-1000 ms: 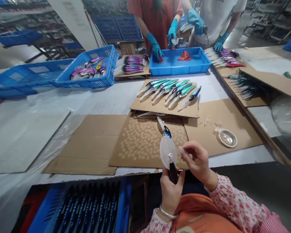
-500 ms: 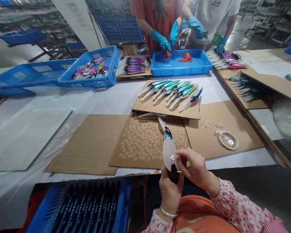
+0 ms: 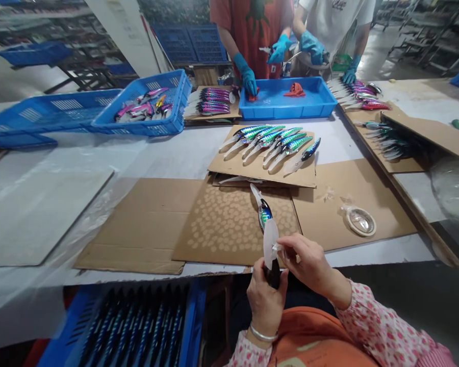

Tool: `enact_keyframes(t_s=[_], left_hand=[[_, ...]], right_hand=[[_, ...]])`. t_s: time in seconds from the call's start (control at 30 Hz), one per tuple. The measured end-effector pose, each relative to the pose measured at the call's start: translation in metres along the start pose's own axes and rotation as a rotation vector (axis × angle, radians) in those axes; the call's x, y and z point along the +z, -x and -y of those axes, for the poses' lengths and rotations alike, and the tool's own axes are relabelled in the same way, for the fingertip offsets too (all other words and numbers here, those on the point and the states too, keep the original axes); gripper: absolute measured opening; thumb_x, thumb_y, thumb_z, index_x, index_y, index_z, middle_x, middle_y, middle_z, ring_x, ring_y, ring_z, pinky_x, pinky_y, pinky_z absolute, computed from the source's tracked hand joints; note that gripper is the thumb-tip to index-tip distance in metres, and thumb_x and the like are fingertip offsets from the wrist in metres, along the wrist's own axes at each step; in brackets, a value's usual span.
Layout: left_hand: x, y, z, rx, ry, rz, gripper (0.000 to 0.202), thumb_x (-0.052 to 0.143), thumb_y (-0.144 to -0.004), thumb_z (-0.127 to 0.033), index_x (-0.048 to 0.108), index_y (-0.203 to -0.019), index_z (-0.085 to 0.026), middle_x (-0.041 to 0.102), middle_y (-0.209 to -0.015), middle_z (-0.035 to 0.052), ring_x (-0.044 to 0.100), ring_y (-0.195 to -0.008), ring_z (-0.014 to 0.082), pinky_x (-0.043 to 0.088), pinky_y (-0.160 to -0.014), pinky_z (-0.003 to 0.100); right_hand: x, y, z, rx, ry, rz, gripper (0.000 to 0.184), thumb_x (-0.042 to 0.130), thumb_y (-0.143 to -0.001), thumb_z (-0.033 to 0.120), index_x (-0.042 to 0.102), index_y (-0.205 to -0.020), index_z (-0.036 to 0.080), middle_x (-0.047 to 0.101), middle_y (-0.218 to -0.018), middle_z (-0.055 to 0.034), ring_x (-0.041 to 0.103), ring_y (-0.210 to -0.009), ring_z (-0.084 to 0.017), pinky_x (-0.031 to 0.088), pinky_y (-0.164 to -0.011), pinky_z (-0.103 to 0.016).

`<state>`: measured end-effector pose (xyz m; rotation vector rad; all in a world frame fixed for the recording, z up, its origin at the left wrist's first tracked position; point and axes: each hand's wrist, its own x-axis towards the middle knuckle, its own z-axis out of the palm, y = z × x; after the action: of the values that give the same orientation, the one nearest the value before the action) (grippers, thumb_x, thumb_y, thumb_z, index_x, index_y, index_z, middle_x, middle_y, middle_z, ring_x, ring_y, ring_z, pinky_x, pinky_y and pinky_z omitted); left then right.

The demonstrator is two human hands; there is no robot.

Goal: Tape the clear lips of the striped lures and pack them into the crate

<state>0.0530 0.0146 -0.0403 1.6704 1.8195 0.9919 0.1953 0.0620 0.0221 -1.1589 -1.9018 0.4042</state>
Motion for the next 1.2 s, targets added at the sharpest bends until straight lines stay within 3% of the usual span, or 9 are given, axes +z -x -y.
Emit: enact_keyframes(t_s=[0.13, 0.37, 0.7, 0.8, 0.87, 0.97, 1.07, 1.13, 1.2], left_hand=[[-0.001, 0.000, 0.000, -0.007, 0.046, 0.012, 0.042, 0.066, -0.082, -0.049, 0.056, -0.111, -0.019, 0.073, -0.095, 0.0114, 0.073, -0.084, 0.0273, 0.056, -0.070, 0.034], [-0.003, 0.000, -0.001, 0.066, -0.015, 0.006, 0.038, 0.062, -0.086, -0.045, 0.054, -0.112, -0.018, 0.072, -0.092, 0.0112, 0.072, -0.080, 0.0267, 0.056, -0.067, 0.034], [-0.002, 0.004, 0.006, 0.086, -0.034, -0.003, 0.038, 0.061, -0.088, -0.043, 0.052, -0.115, -0.017, 0.072, -0.095, 0.0130, 0.072, -0.083, 0.0273, 0.056, -0.068, 0.034], [-0.006, 0.001, 0.005, 0.050, 0.021, 0.009, 0.038, 0.062, -0.086, -0.043, 0.054, -0.112, -0.016, 0.072, -0.092, 0.0122, 0.072, -0.080, 0.0277, 0.056, -0.067, 0.035], [-0.011, -0.002, 0.002, -0.011, 0.142, 0.094, 0.033, 0.062, -0.085, -0.040, 0.056, -0.107, -0.016, 0.071, -0.090, 0.0111, 0.071, -0.081, 0.0264, 0.056, -0.069, 0.035], [-0.021, -0.006, -0.002, -0.108, 0.416, 0.356, 0.019, 0.061, -0.082, -0.032, 0.059, -0.094, -0.017, 0.070, -0.083, 0.0070, 0.069, -0.076, 0.0214, 0.055, -0.069, 0.031], [-0.029, -0.010, -0.001, -0.133, 0.653, 0.665, 0.016, 0.065, -0.074, -0.026, 0.061, -0.086, -0.017, 0.068, -0.076, 0.0041, 0.066, -0.068, 0.0183, 0.055, -0.066, 0.028], [-0.034, -0.014, 0.003, -0.133, 0.749, 0.842, 0.021, 0.068, -0.073, -0.029, 0.065, -0.090, -0.017, 0.070, -0.078, 0.0055, 0.067, -0.073, 0.0202, 0.056, -0.070, 0.030], [-0.044, -0.021, 0.008, -0.113, 0.730, 0.899, 0.032, 0.071, -0.074, -0.035, 0.067, -0.100, -0.017, 0.073, -0.091, 0.0083, 0.069, -0.086, 0.0243, 0.057, -0.079, 0.035]], right_hand=[[-0.005, -0.004, -0.001, -0.048, -0.032, 0.069, 0.025, 0.050, -0.097, 0.018, 0.052, -0.121, 0.021, 0.062, -0.080, -0.0032, 0.060, -0.068, -0.015, 0.050, -0.059, -0.024], [-0.003, 0.001, 0.000, -0.041, -0.016, 0.008, 0.023, 0.049, -0.098, 0.018, 0.053, -0.120, 0.021, 0.062, -0.079, -0.0026, 0.060, -0.067, -0.015, 0.051, -0.061, -0.025], [0.003, 0.002, -0.002, -0.022, -0.076, 0.044, 0.020, 0.050, -0.097, 0.019, 0.055, -0.117, 0.020, 0.065, -0.083, -0.0040, 0.063, -0.070, -0.014, 0.052, -0.063, -0.023], [0.005, 0.005, -0.005, -0.033, -0.086, 0.071, 0.027, 0.053, -0.097, 0.024, 0.052, -0.124, 0.020, 0.063, -0.083, -0.0033, 0.060, -0.068, -0.014, 0.051, -0.063, -0.024], [0.002, 0.007, -0.009, 0.024, -0.155, 0.059, 0.048, 0.065, -0.091, 0.037, 0.047, -0.132, 0.021, 0.061, -0.087, -0.0032, 0.057, -0.068, -0.014, 0.050, -0.061, -0.024], [-0.004, 0.007, -0.015, 0.196, -0.308, 0.057, 0.074, 0.077, -0.076, 0.055, 0.045, -0.134, 0.021, 0.059, -0.101, -0.0064, 0.057, -0.084, -0.018, 0.051, -0.072, -0.028], [-0.003, 0.008, -0.018, 0.288, -0.601, 0.383, 0.070, 0.074, -0.073, 0.063, 0.058, -0.123, 0.018, 0.061, -0.108, -0.0085, 0.059, -0.099, -0.021, 0.051, -0.086, -0.032], [0.003, 0.011, -0.019, 0.347, -0.843, 0.615, 0.063, 0.073, -0.074, 0.065, 0.065, -0.114, 0.016, 0.064, -0.098, -0.0063, 0.062, -0.093, -0.020, 0.053, -0.083, -0.031], [0.011, 0.016, -0.020, 0.441, -0.995, 0.661, 0.057, 0.074, -0.074, 0.062, 0.069, -0.106, 0.014, 0.066, -0.087, -0.0043, 0.063, -0.083, -0.017, 0.054, -0.078, -0.028]])
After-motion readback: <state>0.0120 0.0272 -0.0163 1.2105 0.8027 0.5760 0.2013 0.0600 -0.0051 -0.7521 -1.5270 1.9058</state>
